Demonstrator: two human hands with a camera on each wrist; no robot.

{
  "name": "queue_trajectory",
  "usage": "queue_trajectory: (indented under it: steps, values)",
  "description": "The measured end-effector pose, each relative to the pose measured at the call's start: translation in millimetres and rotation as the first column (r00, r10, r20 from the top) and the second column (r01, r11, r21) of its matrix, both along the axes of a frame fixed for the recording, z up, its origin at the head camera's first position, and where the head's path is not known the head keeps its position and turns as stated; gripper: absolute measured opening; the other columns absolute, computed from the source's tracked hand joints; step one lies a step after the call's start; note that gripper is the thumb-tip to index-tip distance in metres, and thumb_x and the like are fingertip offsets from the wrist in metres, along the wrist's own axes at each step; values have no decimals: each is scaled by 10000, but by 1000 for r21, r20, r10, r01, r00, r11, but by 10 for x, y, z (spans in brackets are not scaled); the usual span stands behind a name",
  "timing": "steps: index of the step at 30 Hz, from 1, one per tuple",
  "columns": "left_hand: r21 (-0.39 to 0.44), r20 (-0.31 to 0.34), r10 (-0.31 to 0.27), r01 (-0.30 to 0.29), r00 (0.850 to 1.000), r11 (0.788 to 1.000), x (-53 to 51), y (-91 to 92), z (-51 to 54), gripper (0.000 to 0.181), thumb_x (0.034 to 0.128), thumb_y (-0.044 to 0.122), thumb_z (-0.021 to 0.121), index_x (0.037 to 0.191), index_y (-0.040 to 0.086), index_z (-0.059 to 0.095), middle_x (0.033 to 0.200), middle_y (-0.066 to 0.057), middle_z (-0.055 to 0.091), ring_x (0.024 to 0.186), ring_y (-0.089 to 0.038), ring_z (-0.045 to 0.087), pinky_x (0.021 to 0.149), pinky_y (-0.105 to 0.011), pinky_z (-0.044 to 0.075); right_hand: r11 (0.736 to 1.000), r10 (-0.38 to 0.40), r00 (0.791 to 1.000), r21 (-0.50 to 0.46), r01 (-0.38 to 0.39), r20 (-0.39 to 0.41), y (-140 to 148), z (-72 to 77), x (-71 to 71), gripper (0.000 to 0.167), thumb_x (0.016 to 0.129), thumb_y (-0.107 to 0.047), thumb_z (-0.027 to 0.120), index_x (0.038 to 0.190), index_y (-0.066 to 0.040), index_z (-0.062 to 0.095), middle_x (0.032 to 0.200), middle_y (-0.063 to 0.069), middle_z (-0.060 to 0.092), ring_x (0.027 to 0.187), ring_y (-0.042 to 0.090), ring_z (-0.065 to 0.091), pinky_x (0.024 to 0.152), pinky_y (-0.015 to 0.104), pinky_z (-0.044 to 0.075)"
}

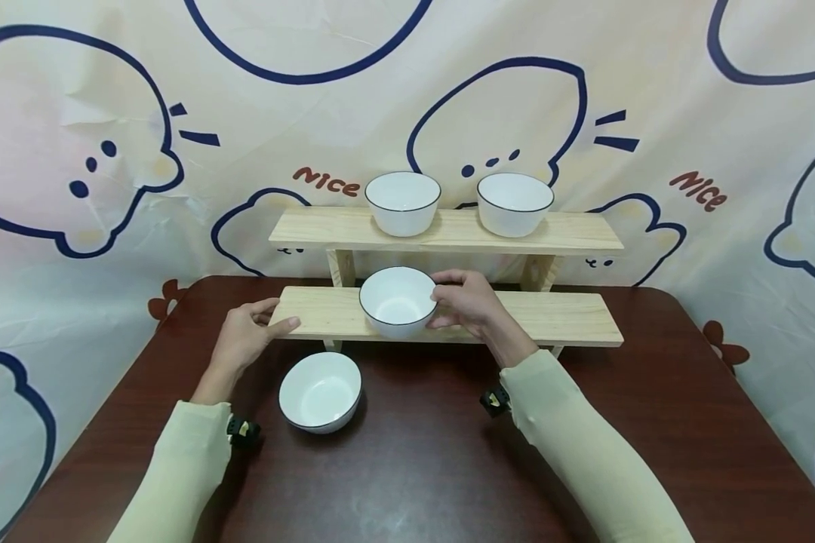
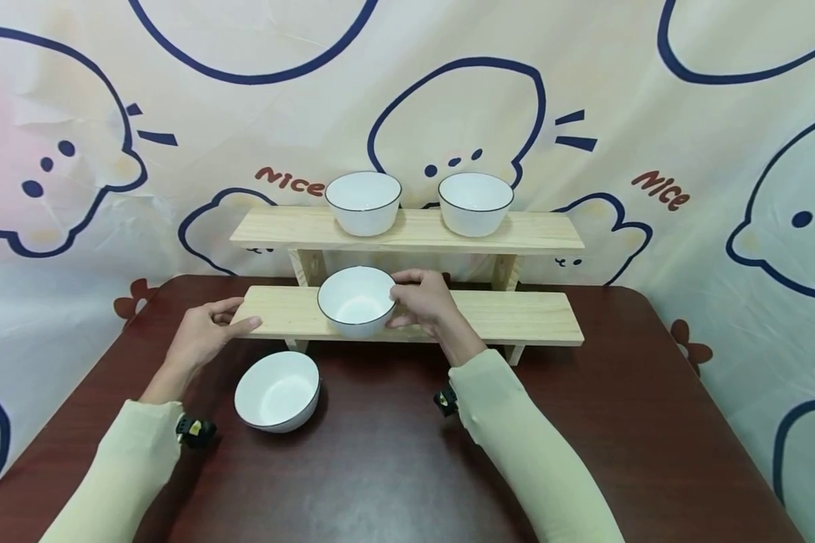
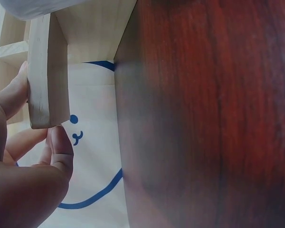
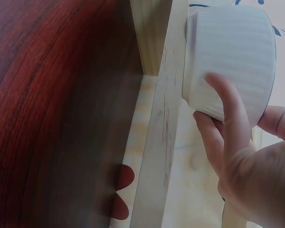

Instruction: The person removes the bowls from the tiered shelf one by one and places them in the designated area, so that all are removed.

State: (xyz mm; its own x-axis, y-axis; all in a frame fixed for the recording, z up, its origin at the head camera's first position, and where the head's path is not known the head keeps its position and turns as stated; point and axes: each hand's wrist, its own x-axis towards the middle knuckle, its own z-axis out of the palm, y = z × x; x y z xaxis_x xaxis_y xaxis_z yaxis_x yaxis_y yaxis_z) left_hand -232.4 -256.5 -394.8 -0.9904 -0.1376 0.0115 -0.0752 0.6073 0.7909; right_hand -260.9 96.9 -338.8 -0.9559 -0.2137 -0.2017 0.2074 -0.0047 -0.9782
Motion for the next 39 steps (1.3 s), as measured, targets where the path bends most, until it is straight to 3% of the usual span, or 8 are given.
queue_trajectory:
  steps: [10,17,34,39]
  values:
    - [1,7,7,-7,1000,1000,13,12,15,702,925,329,768,1460,-41,501,1230,-276,615,1023,-337,577,748,-305,474,999,33,999,0,-33,-15,60,32,85,435,885,63,563,1319,88,577,1356,212,514,1010,304,668,637,388,595]
    - [0,3,8,-8,1000,1000,23,13,18,695,927,310,769,1455,-53,500,1213,-277,626,1025,-340,587,741,-299,476,997,82,997,-1,-82,-10,60,42,194,467,881,57,571,1348,68,572,1302,236,584,948,275,695,607,361,591]
    - [20,-11,7,-7,1000,1000,18,9,13,677,926,300,771,1450,-42,513,1264,-279,614,1028,-345,587,733,-258,488,982,183,981,-27,-185,-60,36,-48,355,431,866,84,535,1291,103,605,1182,219,644,837,247,698,651,438,593]
    - [12,-32,4,-4,999,1000,24,14,2,671,918,293,781,1434,-52,527,1205,-280,636,989,-332,600,696,-255,486,979,202,979,-14,-203,-34,21,-75,390,441,869,93,543,1305,95,601,1181,231,661,845,255,701,659,445,592]
